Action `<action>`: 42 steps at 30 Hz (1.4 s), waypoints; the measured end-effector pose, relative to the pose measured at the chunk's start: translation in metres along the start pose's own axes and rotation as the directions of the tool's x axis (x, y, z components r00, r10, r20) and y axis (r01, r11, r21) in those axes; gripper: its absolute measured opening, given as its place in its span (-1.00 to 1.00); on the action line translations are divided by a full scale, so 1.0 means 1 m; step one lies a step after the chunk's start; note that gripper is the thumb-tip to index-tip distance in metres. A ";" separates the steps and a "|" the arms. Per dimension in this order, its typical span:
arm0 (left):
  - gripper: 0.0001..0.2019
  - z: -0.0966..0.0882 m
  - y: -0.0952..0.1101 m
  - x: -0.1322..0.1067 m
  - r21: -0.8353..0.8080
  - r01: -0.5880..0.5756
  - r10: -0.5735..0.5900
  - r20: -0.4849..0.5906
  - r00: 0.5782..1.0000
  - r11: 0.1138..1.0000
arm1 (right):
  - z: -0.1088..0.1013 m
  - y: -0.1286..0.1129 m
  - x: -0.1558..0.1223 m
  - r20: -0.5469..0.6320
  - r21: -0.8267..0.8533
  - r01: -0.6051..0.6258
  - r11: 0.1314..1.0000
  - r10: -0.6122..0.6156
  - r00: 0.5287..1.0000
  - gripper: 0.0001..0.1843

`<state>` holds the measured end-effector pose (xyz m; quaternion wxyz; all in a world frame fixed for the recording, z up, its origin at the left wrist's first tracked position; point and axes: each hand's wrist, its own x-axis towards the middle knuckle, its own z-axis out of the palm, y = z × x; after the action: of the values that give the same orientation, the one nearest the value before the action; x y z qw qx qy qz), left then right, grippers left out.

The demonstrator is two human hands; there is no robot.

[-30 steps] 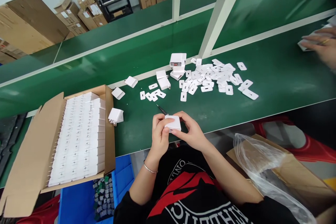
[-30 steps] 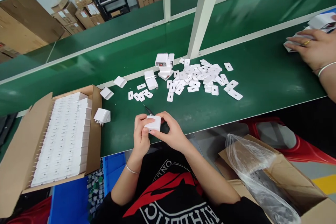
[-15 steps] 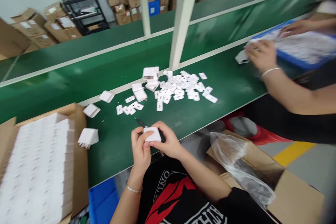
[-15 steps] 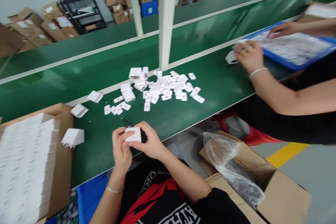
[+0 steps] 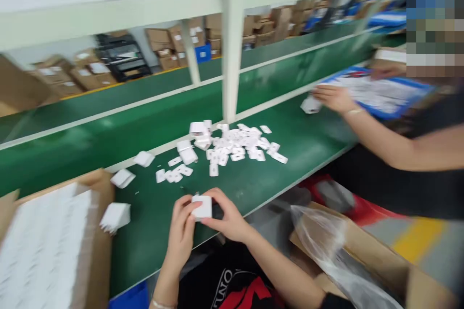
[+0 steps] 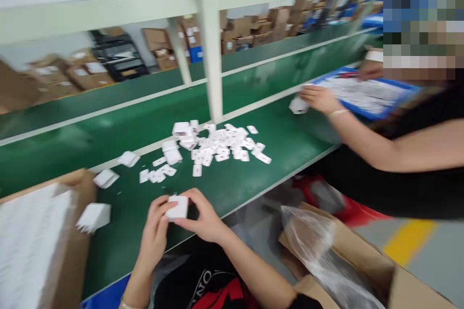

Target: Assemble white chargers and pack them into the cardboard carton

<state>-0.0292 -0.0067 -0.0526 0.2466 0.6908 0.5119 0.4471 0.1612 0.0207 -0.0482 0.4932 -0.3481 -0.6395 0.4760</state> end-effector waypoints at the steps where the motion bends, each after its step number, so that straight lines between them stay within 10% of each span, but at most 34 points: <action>1: -0.69 -0.005 0.008 0.000 -0.003 0.041 -0.040 0.053 0.998 0.999 | -0.002 0.000 -0.002 0.012 -0.051 0.020 0.999 -0.019 1.000 -0.54; 11: -0.37 -0.006 0.055 0.010 -0.186 0.440 -0.430 0.096 0.898 0.878 | 0.002 0.016 0.008 0.285 -0.575 0.456 0.679 -0.357 0.890 -0.47; 15: -0.44 -0.011 0.046 0.014 -0.413 0.447 -0.458 0.077 0.885 0.794 | 0.004 0.006 0.007 0.326 -0.531 0.419 0.736 -0.279 0.903 -0.35; 18: -0.46 -0.050 0.041 0.027 -0.345 0.388 -0.442 -0.093 0.892 0.855 | -0.017 0.013 0.005 0.214 -0.518 0.299 0.802 -0.218 0.952 -0.29; 23: -0.51 -0.168 0.013 0.064 0.131 0.284 -0.182 -0.507 0.843 0.950 | -0.064 0.042 0.002 -0.102 -0.514 0.022 0.858 -0.087 0.991 -0.50; 28: -0.49 -0.242 -0.045 0.098 0.469 0.594 -0.250 -0.607 0.754 0.653 | -0.068 0.047 0.002 -0.238 -0.450 -0.054 0.891 -0.062 0.969 -0.67; 34: -0.55 -0.235 -0.092 0.116 0.572 0.659 -0.365 -0.553 0.749 0.488 | -0.059 0.045 0.002 -0.127 -0.574 0.036 0.818 -0.132 0.983 -0.69; 42: -0.62 -0.215 -0.100 0.115 0.671 0.636 -0.298 -0.562 0.772 0.381 | -0.065 0.047 0.001 -0.121 -0.623 -0.033 0.782 -0.055 0.991 -0.64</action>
<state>-0.2559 0.1108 0.0124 -0.0912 0.4517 0.8709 0.1707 0.2223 0.0533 -0.0886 0.3945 -0.5186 -0.7286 0.2110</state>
